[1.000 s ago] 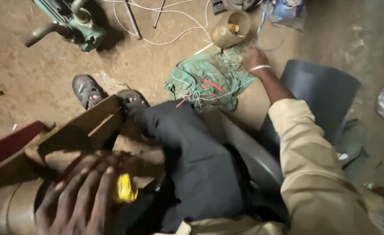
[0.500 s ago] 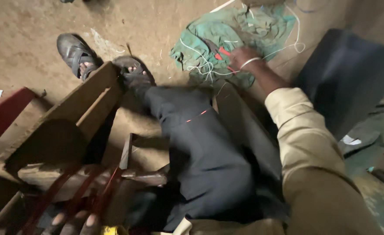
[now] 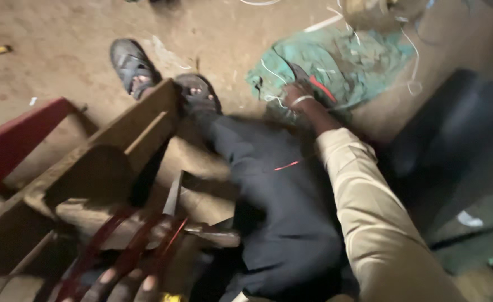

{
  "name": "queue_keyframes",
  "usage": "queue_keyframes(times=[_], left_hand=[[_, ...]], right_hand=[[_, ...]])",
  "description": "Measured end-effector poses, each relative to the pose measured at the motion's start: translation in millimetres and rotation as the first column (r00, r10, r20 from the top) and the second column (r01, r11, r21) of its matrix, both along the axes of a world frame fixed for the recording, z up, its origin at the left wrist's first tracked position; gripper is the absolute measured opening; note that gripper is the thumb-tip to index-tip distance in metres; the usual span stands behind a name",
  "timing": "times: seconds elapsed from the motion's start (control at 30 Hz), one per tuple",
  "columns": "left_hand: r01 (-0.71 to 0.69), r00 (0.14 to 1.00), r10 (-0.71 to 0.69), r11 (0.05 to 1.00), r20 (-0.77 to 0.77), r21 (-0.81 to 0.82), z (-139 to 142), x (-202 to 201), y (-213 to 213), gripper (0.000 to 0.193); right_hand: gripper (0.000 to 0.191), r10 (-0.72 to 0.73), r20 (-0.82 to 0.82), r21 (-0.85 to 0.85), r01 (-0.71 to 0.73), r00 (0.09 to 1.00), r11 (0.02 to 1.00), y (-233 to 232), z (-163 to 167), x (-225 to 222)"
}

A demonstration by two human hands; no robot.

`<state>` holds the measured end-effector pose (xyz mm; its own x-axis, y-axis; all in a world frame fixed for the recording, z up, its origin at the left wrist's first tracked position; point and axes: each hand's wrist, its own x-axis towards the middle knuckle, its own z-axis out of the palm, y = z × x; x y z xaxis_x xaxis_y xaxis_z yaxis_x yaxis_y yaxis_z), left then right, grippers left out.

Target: The person winds copper wire around a cylindrical core using a hand-cranked winder. They then use pliers to cut the wire and secure the end.

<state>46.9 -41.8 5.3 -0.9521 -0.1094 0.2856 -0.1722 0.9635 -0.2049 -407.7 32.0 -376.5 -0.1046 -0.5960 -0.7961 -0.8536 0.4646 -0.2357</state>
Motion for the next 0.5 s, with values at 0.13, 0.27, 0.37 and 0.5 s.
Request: queue_keyframes(times=[0.13,0.27,0.37,0.5], left_hand=[[-0.058,0.997,0.062,0.994,-0.038,0.091,17.4,-16.7,-0.8,0.030],[-0.329,0.937,0.280,0.907,0.207,0.264,69.6,-47.7,8.1,0.040],[-0.400,0.891,0.300,0.874,0.341,0.275,102.1,-64.9,7.3,0.044],[-0.478,0.878,0.417,0.738,0.234,0.477,108.8,-73.7,18.4,0.054]], right_hand=[[0.029,-0.145,0.150,-0.234,0.178,0.978,0.956,-1.3,10.7,-3.1],[0.029,-0.355,0.545,-0.304,0.573,0.760,0.761,24.4,34.1,-27.1],[0.024,-0.568,0.735,-0.033,0.857,0.370,0.515,58.0,71.5,-61.0],[0.018,-0.371,0.837,0.401,0.912,-0.404,-0.087,121.3,164.2,-109.2]])
